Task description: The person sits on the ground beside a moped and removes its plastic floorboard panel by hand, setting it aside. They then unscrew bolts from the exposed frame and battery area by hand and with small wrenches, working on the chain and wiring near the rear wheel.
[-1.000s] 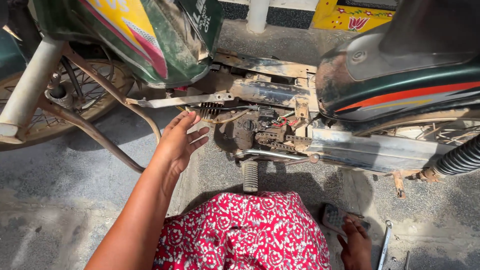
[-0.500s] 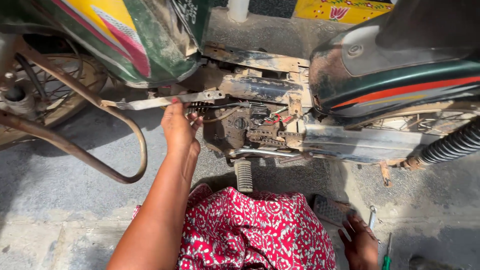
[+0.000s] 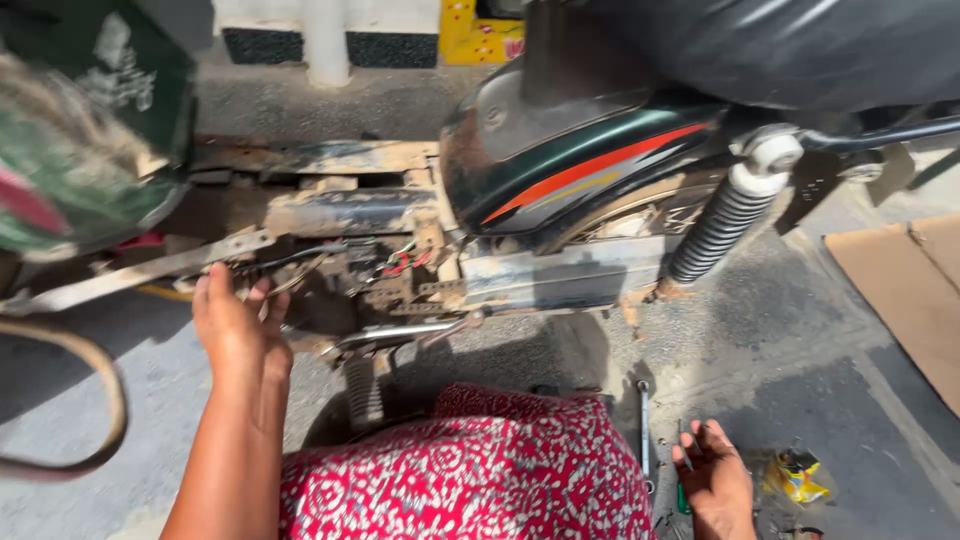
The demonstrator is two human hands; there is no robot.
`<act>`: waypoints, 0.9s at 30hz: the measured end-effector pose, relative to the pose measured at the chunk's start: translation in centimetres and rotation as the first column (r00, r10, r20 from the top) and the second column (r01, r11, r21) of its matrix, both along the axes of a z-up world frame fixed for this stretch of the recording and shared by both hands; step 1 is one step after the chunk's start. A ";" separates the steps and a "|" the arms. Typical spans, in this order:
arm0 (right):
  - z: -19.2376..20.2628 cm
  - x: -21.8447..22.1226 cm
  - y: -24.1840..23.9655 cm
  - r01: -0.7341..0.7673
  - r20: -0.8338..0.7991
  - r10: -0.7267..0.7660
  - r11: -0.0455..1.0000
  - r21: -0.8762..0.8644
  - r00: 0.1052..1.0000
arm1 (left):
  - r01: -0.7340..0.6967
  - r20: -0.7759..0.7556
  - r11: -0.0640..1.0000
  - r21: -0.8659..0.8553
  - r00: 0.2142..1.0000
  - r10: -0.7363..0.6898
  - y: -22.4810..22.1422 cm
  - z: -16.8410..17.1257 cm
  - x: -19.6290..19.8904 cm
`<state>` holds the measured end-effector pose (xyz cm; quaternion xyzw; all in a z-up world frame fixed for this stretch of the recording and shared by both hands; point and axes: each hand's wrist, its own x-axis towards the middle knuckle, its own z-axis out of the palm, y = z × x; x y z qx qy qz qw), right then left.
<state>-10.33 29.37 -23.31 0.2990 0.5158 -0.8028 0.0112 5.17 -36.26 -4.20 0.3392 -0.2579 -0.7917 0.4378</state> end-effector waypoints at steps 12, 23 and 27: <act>5.3 -12.7 -1.4 0.020 -0.052 -0.015 0.996 0.091 0.999 | 0.209 0.207 0.041 -0.977 0.882 0.424 16.2 5.7 -3.7; 16.0 -25.9 -6.1 0.183 -0.113 0.687 -0.029 0.983 0.717 | 0.994 0.880 0.050 -0.094 0.059 0.471 17.5 6.1 -10.5; 15.3 -31.5 -4.9 -0.085 0.103 0.687 -0.059 0.995 0.719 | 0.998 0.924 0.069 0.008 -0.034 0.382 16.4 2.9 -11.9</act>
